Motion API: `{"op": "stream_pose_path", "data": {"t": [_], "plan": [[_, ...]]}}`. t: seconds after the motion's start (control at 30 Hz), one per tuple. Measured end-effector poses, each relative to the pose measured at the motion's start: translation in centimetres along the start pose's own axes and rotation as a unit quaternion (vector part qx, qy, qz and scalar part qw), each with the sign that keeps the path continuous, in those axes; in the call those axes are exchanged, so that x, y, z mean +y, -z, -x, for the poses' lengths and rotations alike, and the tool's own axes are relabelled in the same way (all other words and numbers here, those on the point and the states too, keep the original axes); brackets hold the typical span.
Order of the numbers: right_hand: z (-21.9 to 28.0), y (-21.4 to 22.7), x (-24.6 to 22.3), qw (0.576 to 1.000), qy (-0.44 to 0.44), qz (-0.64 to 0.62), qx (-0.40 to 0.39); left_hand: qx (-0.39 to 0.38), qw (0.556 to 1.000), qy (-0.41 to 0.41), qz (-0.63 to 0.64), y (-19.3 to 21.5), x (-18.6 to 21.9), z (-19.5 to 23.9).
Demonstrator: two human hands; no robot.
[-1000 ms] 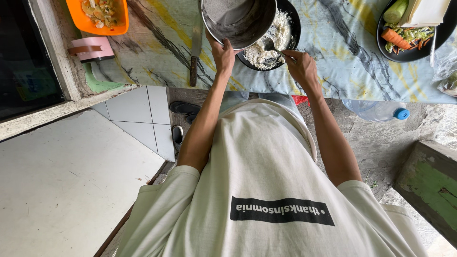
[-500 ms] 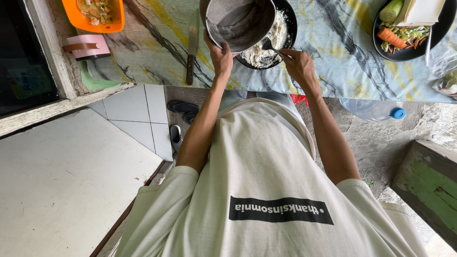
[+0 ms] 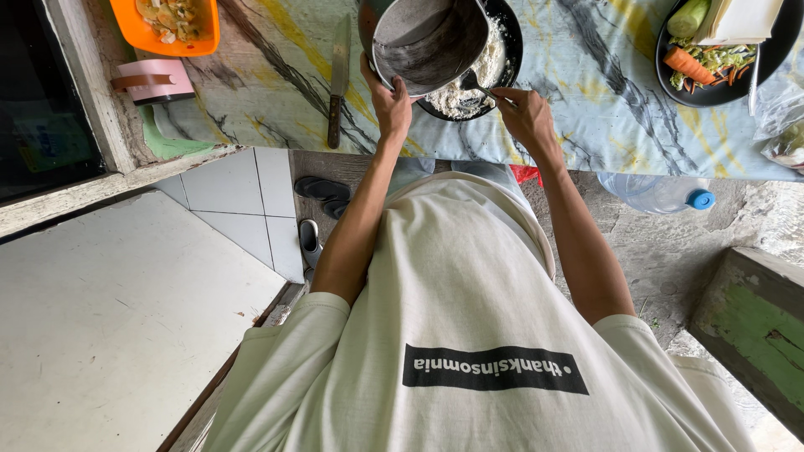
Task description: The person pours water from a metal pot into a bowl containing white powder, then uses a spoon to stir the mixture into a smooth batter. They add a powdered seasoning from a small packet and continue mixing until the batter is uniform.
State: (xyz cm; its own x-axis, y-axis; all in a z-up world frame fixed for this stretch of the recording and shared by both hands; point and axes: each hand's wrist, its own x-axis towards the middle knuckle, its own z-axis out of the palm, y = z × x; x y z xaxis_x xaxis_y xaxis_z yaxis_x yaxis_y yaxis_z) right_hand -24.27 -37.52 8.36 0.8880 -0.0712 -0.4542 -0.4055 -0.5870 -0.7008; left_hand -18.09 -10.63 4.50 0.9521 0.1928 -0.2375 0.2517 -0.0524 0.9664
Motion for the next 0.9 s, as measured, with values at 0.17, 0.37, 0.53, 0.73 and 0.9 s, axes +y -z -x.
{"op": "stream_pose_path", "data": {"t": [0.17,0.37,0.53,0.73,0.9], "plan": [[0.2,0.1,-0.3,1.0,-0.008,0.002,0.006,0.005,0.998,-0.058,-0.034,0.1,-0.2,0.2],[0.1,-0.2,-0.2,1.0,-0.009,0.002,0.005,0.005,0.997,-0.07,-0.03,0.0,-0.3,0.2],[-0.2,-0.4,0.2,1.0,0.002,0.015,0.006,0.003,0.997,-0.067,-0.032,-0.1,-0.3,0.2],[0.0,-0.5,-0.2,1.0,-0.002,0.013,0.009,0.006,0.994,-0.1,-0.035,0.0,-0.7,0.1],[0.4,-0.2,-1.0,1.0,-0.018,-0.001,0.01,-0.007,0.994,-0.108,0.001,-0.1,-1.0,0.2]]}}
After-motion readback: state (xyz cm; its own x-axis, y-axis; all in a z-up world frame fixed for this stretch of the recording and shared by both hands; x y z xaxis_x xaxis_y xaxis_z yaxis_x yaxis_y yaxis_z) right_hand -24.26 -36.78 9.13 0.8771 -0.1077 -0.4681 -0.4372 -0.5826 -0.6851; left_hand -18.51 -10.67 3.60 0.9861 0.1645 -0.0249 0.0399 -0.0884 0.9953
